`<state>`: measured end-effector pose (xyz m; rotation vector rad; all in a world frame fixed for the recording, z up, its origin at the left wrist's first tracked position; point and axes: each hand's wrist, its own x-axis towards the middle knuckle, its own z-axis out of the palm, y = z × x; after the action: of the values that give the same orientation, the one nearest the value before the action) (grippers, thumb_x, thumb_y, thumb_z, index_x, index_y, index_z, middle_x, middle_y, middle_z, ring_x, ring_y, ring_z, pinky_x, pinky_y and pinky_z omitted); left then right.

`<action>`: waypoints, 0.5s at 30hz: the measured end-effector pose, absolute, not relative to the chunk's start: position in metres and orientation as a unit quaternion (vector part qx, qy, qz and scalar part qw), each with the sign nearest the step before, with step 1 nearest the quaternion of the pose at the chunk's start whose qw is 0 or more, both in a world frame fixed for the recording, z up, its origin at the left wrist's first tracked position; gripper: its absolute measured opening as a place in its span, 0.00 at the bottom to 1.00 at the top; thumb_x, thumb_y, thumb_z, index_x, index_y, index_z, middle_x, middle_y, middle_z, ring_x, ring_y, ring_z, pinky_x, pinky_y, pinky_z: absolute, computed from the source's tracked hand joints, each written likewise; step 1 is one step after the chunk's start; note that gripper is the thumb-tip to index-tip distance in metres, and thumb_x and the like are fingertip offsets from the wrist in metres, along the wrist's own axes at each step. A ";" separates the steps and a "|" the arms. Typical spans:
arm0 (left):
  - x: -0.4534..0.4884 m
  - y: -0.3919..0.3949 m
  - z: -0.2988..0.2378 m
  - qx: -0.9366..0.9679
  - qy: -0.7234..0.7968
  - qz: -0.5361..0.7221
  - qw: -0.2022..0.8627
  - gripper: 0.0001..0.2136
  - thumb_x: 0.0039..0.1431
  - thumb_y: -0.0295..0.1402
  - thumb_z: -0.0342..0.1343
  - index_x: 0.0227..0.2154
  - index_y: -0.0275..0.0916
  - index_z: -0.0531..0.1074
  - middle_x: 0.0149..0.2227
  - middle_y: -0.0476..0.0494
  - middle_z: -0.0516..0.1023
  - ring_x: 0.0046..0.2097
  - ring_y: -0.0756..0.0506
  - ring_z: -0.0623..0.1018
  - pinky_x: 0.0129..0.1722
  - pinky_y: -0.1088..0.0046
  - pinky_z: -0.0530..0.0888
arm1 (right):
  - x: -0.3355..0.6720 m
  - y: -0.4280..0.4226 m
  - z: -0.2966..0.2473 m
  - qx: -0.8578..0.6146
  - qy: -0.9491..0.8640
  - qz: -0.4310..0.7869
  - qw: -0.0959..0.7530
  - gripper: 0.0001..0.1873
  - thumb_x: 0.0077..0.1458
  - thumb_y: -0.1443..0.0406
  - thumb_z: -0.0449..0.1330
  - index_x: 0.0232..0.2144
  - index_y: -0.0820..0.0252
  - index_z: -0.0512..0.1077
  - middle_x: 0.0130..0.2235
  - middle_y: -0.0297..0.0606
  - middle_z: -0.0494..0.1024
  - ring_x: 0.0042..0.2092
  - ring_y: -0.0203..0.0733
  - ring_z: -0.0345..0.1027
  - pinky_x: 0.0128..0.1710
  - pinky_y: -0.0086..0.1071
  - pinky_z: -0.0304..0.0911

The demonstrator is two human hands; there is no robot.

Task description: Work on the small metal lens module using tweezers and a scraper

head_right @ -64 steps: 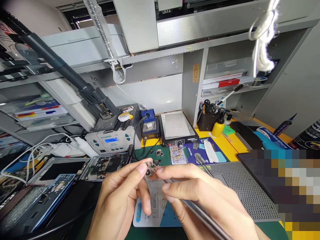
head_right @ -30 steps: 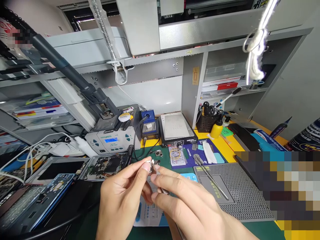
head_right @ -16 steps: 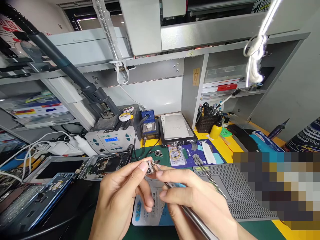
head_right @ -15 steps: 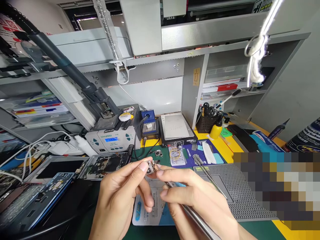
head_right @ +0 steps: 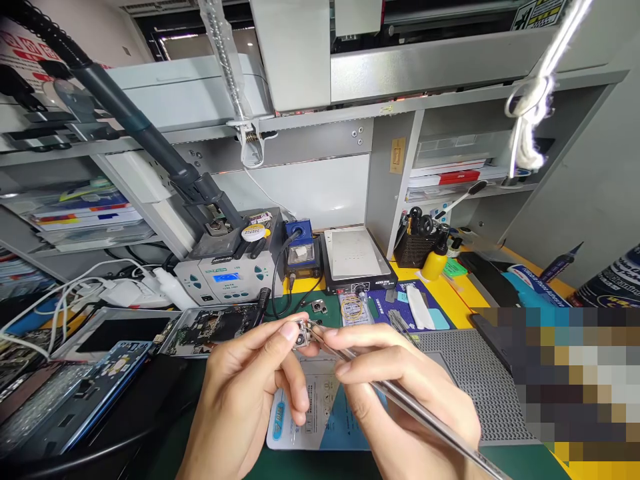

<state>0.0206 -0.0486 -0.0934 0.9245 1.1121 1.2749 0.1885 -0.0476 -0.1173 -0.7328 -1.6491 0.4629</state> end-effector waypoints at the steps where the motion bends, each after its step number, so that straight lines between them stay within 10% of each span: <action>1: 0.020 -0.048 -0.094 0.392 0.473 0.542 0.573 0.16 0.65 0.43 0.60 0.32 0.34 0.81 0.15 0.47 0.74 0.16 0.49 0.71 0.18 0.75 0.68 | 0.189 -0.047 -0.121 -0.315 -0.703 0.215 0.601 0.14 0.60 0.79 0.62 0.35 0.53 0.77 0.46 0.35 0.84 0.48 0.41 0.82 0.54 0.30 0.77; 15: 0.024 -0.049 -0.096 0.406 0.515 0.573 0.491 0.18 0.64 0.45 0.63 0.45 0.34 0.80 0.19 0.49 0.78 0.19 0.50 0.76 0.20 0.80 0.75 | 0.187 -0.048 -0.128 -0.311 -0.693 0.212 0.615 0.15 0.60 0.80 0.62 0.37 0.54 0.79 0.47 0.37 0.84 0.50 0.42 0.81 0.56 0.31 0.76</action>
<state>0.0237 -0.0494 -0.0964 0.9864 1.2513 1.3922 0.1872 -0.0484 -0.1284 -0.7156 -1.5979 0.4891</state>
